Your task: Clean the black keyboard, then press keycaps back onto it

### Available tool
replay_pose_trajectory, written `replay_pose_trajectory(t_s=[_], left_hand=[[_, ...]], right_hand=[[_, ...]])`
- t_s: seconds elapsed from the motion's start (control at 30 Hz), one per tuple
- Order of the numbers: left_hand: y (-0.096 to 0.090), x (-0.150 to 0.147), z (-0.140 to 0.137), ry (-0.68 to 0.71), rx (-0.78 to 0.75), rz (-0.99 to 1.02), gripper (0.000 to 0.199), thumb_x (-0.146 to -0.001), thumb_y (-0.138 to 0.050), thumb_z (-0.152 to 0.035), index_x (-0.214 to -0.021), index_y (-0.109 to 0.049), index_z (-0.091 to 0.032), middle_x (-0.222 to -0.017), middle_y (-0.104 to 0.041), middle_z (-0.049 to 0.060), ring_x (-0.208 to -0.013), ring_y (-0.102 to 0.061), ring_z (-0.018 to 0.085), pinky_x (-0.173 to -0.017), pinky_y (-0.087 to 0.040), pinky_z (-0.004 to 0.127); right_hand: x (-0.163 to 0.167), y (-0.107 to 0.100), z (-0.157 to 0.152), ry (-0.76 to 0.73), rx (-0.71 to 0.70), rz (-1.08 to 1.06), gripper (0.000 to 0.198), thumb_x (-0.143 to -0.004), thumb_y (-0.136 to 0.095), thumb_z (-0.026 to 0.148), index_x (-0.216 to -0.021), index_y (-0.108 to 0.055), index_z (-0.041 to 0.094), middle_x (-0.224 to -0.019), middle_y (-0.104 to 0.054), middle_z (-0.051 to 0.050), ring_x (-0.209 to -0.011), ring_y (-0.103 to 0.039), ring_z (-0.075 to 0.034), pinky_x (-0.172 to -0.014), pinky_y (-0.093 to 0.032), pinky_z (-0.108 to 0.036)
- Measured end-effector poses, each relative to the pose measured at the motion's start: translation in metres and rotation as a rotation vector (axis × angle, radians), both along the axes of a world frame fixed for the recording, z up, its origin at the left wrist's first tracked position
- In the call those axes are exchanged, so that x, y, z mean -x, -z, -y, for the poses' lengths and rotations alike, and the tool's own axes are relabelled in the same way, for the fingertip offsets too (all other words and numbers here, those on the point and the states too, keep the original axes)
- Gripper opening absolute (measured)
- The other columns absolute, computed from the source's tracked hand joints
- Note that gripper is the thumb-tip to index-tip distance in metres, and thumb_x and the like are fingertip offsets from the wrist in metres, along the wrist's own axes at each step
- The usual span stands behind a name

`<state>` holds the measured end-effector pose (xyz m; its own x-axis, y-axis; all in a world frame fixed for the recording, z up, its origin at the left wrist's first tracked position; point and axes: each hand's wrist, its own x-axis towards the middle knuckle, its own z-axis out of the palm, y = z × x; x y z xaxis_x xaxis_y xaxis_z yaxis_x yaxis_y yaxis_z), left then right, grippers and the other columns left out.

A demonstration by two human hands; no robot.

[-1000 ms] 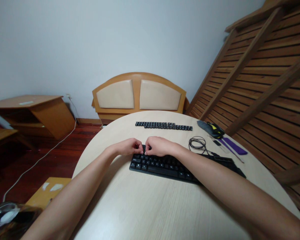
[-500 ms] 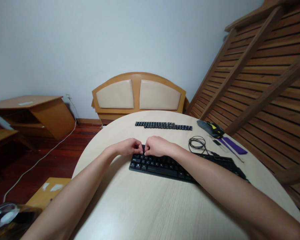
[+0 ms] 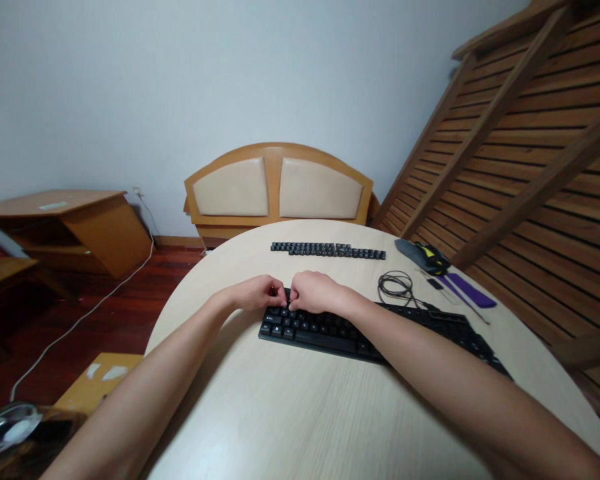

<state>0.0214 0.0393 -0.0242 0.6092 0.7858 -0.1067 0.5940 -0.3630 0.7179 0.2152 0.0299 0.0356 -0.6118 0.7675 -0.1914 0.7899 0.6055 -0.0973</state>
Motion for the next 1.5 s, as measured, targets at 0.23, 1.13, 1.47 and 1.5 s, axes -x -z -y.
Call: replay_pose_trajectory(t_s=[0.23, 1.13, 1.47, 1.5], left_hand=[[-0.002, -0.001, 0.001, 0.005, -0.007, -0.007, 0.025, -0.083, -0.064, -0.038, -0.085, -0.07, -0.014, -0.08, -0.071, 0.003, -0.072, -0.058, 0.015, -0.068, -0.043, 0.024], [0.003, -0.002, 0.002, -0.066, 0.048, 0.037, 0.02, -0.081, -0.067, -0.033, -0.083, -0.069, -0.014, -0.076, -0.068, 0.002, -0.069, -0.055, 0.014, -0.066, -0.042, 0.025], [0.004, -0.004, 0.002, -0.091, 0.08, 0.062, 0.017, -0.082, -0.068, -0.032, -0.081, -0.069, -0.014, -0.072, -0.065, 0.001, -0.066, -0.054, 0.013, -0.064, -0.042, 0.024], [0.004, -0.004, 0.002, -0.093, 0.084, 0.061, 0.017, -0.082, -0.068, -0.031, -0.08, -0.069, -0.014, -0.072, -0.065, 0.001, -0.066, -0.054, 0.013, -0.064, -0.042, 0.024]], right_hand=[[0.002, 0.002, 0.002, 0.021, -0.017, 0.002, 0.021, -0.08, -0.074, 0.034, -0.096, -0.079, 0.021, -0.098, -0.077, -0.011, -0.094, -0.071, -0.024, -0.075, -0.05, -0.026], [0.018, 0.038, -0.118, 0.184, -0.392, -0.087, 0.033, -0.093, -0.055, 0.024, -0.123, -0.068, 0.017, -0.131, -0.061, -0.017, -0.123, -0.048, -0.03, -0.098, -0.041, -0.037], [0.041, 0.054, -0.132, 0.126, -0.431, -0.055, 0.029, -0.096, -0.052, 0.02, -0.115, -0.072, 0.011, -0.127, -0.063, -0.02, -0.121, -0.045, -0.031, -0.095, -0.038, -0.038], [0.042, 0.054, -0.131, 0.119, -0.432, -0.057, 0.03, -0.096, -0.051, 0.019, -0.115, -0.072, 0.009, -0.127, -0.063, -0.021, -0.121, -0.044, -0.031, -0.095, -0.038, -0.039]])
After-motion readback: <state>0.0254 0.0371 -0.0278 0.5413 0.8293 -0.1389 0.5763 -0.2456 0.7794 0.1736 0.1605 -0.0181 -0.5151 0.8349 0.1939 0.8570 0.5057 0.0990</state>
